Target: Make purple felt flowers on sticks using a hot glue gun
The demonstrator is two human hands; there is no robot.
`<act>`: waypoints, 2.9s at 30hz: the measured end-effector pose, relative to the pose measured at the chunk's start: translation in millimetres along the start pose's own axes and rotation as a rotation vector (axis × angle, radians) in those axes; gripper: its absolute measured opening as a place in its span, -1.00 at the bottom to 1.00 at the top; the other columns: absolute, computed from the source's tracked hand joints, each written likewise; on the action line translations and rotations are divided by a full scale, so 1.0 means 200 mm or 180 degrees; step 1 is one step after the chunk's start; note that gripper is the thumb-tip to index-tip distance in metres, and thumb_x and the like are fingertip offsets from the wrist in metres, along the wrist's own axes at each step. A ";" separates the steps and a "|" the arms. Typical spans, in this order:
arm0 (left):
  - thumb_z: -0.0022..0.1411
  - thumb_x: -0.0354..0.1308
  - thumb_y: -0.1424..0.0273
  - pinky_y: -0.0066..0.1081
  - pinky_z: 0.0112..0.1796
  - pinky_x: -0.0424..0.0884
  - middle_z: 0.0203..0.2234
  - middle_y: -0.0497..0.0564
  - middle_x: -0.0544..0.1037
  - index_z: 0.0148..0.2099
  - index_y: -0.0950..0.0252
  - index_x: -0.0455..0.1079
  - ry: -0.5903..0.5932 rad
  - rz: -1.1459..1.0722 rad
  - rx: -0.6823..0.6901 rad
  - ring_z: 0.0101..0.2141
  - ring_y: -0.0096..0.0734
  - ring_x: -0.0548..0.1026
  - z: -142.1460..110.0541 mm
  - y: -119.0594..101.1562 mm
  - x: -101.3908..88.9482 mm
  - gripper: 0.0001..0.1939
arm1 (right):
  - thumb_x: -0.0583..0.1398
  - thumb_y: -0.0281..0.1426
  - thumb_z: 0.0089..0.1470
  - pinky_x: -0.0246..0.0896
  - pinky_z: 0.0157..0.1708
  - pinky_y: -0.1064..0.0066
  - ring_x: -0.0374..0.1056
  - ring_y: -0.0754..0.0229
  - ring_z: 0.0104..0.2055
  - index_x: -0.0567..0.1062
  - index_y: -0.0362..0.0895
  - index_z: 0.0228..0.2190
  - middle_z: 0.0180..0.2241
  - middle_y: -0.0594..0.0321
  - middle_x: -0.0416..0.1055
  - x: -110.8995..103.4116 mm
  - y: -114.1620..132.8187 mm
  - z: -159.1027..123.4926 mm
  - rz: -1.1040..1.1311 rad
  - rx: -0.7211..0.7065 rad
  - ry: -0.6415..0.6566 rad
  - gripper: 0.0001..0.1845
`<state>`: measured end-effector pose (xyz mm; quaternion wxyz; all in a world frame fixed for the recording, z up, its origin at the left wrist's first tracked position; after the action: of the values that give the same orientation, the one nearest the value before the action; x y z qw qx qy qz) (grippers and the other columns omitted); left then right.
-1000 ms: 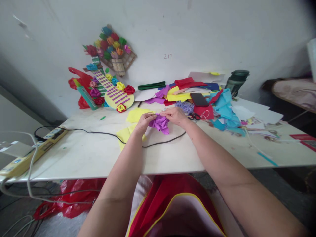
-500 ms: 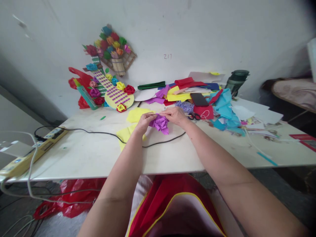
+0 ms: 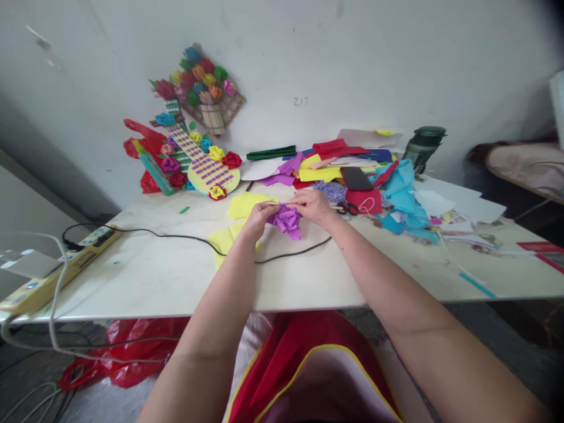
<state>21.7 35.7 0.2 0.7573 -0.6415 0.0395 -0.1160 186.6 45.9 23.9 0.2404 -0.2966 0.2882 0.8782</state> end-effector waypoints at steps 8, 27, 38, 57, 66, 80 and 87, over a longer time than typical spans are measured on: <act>-0.15 0.25 0.24 -0.46 -0.56 0.16 -0.65 -0.08 0.34 -0.53 0.34 0.38 -0.0101 -0.0026 0.0073 -0.61 -0.55 0.26 0.00 -0.01 0.00 -0.75 | 0.27 -0.40 0.02 0.28 -0.33 0.45 0.46 0.22 -0.30 0.68 -0.03 -0.37 -0.34 0.22 0.58 0.00 0.00 0.00 0.0216 0.0069 -0.0128 -0.85; -0.01 0.26 0.04 -0.44 -0.51 0.17 -0.68 -0.05 0.32 -0.55 0.35 0.38 0.0101 0.0454 0.0194 -0.61 -0.53 0.25 0.00 -0.01 -0.01 -0.56 | 0.28 -0.37 -0.01 0.27 -0.35 0.43 0.41 0.23 -0.32 0.67 -0.11 -0.38 -0.33 0.16 0.53 -0.01 -0.03 -0.01 0.0686 0.0088 -0.0033 -0.85; -0.08 0.30 0.04 -0.42 -0.44 0.24 -0.65 -0.04 0.39 -0.50 0.37 0.42 0.0261 0.0627 0.0153 -0.56 -0.49 0.31 -0.01 -0.04 0.00 -0.57 | 0.22 -0.27 0.08 0.25 -0.33 0.42 0.44 0.20 -0.32 0.67 -0.11 -0.26 -0.34 0.19 0.58 -0.03 -0.08 -0.01 0.0532 0.0245 0.0575 -0.73; -0.13 0.35 0.11 -0.42 -0.44 0.25 -0.63 -0.05 0.39 -0.41 0.37 0.49 0.0220 0.0166 -0.0117 -0.57 -0.52 0.29 0.00 -0.01 -0.01 -0.60 | 0.26 -0.35 0.01 0.28 -0.23 0.36 0.40 0.18 -0.26 0.68 -0.07 -0.37 -0.30 0.19 0.50 -0.03 -0.10 0.00 0.0821 -0.0018 0.0278 -0.83; -0.11 0.36 0.00 -0.40 -0.38 0.33 -0.63 -0.03 0.42 -0.48 0.36 0.45 0.0199 0.0219 -0.0089 -0.54 -0.48 0.35 0.01 0.02 -0.02 -0.53 | 0.24 -0.44 0.00 0.29 -0.27 0.38 0.41 0.20 -0.27 0.68 -0.11 -0.38 -0.27 0.18 0.49 -0.03 -0.09 0.00 0.0656 0.0100 0.0148 -0.82; -0.07 0.32 0.11 -0.43 -0.40 0.21 -0.63 -0.08 0.39 -0.45 0.35 0.45 0.0185 0.0550 0.0201 -0.53 -0.52 0.30 0.01 -0.02 -0.02 -0.63 | 0.20 -0.27 0.13 0.28 -0.20 0.34 0.41 0.14 -0.16 0.66 -0.04 -0.22 -0.17 0.14 0.49 -0.01 -0.12 0.00 0.0281 -0.0092 0.0582 -0.74; -0.08 0.34 0.13 -0.42 -0.36 0.25 -0.60 -0.05 0.43 -0.45 0.35 0.46 0.0219 0.0494 0.0153 -0.51 -0.49 0.32 0.01 -0.02 -0.02 -0.65 | 0.18 -0.29 0.13 0.28 -0.19 0.35 0.42 0.16 -0.18 0.66 -0.06 -0.27 -0.19 0.16 0.50 -0.02 -0.10 0.00 0.0340 -0.0149 0.0671 -0.75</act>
<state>17.8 37.0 3.8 0.7773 -0.6138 0.1124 -0.0799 202.0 59.3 19.0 0.1547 -0.3770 0.3067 0.8602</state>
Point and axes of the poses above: each hand's wrist, its own z-axis towards the middle knuckle, its own x-axis out of the palm, y = z × x, the point moved 4 cm from there along z, towards the middle knuckle
